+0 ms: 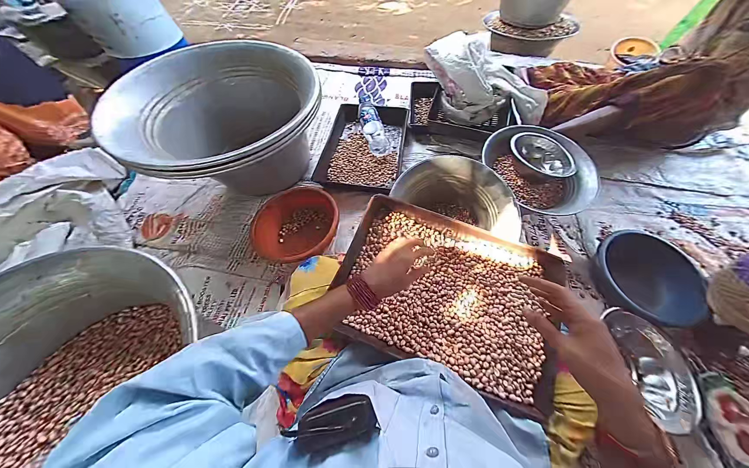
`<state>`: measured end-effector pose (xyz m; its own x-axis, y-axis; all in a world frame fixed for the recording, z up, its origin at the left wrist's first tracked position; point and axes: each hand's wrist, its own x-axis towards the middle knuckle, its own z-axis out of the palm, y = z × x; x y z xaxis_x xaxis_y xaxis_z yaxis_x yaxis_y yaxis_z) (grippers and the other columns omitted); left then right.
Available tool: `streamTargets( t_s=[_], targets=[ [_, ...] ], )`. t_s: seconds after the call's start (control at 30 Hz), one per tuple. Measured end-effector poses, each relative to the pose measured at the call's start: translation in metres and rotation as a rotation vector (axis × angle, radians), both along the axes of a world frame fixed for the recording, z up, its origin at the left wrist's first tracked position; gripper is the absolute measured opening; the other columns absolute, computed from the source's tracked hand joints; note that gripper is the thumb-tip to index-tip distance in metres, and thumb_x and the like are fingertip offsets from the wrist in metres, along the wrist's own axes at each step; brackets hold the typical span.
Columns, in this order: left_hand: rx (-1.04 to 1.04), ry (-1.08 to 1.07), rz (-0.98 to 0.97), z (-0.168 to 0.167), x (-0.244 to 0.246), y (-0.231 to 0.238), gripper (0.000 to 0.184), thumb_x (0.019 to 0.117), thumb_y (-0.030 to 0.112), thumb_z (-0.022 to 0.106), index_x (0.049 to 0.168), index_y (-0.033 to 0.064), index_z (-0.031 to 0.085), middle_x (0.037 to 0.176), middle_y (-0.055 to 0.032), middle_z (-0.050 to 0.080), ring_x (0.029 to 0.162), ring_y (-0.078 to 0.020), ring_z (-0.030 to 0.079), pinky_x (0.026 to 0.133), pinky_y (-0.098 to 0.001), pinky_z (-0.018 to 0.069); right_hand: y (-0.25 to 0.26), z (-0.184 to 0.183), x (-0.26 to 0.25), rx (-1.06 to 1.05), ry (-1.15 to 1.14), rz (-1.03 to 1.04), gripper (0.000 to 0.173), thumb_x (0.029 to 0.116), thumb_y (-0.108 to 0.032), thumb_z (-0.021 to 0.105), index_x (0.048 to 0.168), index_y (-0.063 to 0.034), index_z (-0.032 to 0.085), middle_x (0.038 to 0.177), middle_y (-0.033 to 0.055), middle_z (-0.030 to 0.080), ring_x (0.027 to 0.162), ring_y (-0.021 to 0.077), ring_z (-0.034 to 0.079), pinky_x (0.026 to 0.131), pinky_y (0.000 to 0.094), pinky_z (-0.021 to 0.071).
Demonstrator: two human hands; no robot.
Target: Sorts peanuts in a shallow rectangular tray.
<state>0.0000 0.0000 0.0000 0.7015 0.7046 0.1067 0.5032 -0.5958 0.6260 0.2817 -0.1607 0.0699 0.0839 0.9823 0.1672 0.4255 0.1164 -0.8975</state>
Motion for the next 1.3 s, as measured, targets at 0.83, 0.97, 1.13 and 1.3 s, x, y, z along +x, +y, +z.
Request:
streamTargets(
  t_s=[0.83, 0.97, 1.13, 1.3],
  targets=[
    [0.261, 0.276, 0.373, -0.009, -0.109, -0.008, 0.059, 0.1001, 0.020, 0.057, 0.154, 0.0008, 0.043, 0.136, -0.0303, 0.059, 0.121, -0.0493, 0.061, 0.100, -0.0624, 0.0493, 0.031, -0.126, -0.135, -0.111, -0.684, 0.457, 0.044, 0.1053, -0.037, 0.050, 0.146, -0.0246, 0.059, 0.165, 0.0081, 0.039, 0.155, 0.0397, 0.027, 0.119, 0.0735, 0.0177],
    [-0.174, 0.254, 0.330, -0.026, -0.133, -0.008, 0.045, 0.1078, 0.023, 0.047, 0.143, -0.0052, 0.047, 0.107, -0.0310, 0.068, 0.098, -0.0483, 0.070, 0.088, -0.0664, 0.0521, -0.013, -0.124, -0.066, -0.062, -0.893, 0.263, 0.040, 0.1043, -0.039, 0.046, 0.128, -0.0194, 0.072, 0.160, 0.0110, 0.046, 0.151, 0.0396, 0.037, 0.116, 0.0757, 0.0199],
    [-0.196, 0.316, 0.315, -0.018, -0.125, -0.008, 0.043, 0.1088, 0.024, 0.043, 0.139, -0.0054, 0.047, 0.091, -0.0306, 0.067, 0.089, -0.0522, 0.069, 0.080, -0.0689, 0.0512, 0.037, -0.111, -0.015, -0.394, -1.093, 0.099, 0.062, 0.1034, -0.051, 0.042, 0.139, -0.0048, 0.062, 0.165, 0.0273, 0.028, 0.149, 0.0549, 0.027, 0.115, 0.0775, 0.0158],
    [-0.133, 0.261, 0.303, -0.031, -0.136, -0.006, 0.047, 0.1072, 0.028, 0.044, 0.139, -0.0055, 0.050, 0.095, -0.0328, 0.068, 0.092, -0.0541, 0.068, 0.081, -0.0719, 0.0500, 0.043, -0.117, -0.049, -0.824, -0.609, 0.268, 0.037, 0.1087, -0.010, 0.046, 0.137, 0.0116, 0.055, 0.134, 0.0323, 0.060, 0.127, 0.0462, 0.058, 0.110, 0.0562, 0.0426]
  ],
)
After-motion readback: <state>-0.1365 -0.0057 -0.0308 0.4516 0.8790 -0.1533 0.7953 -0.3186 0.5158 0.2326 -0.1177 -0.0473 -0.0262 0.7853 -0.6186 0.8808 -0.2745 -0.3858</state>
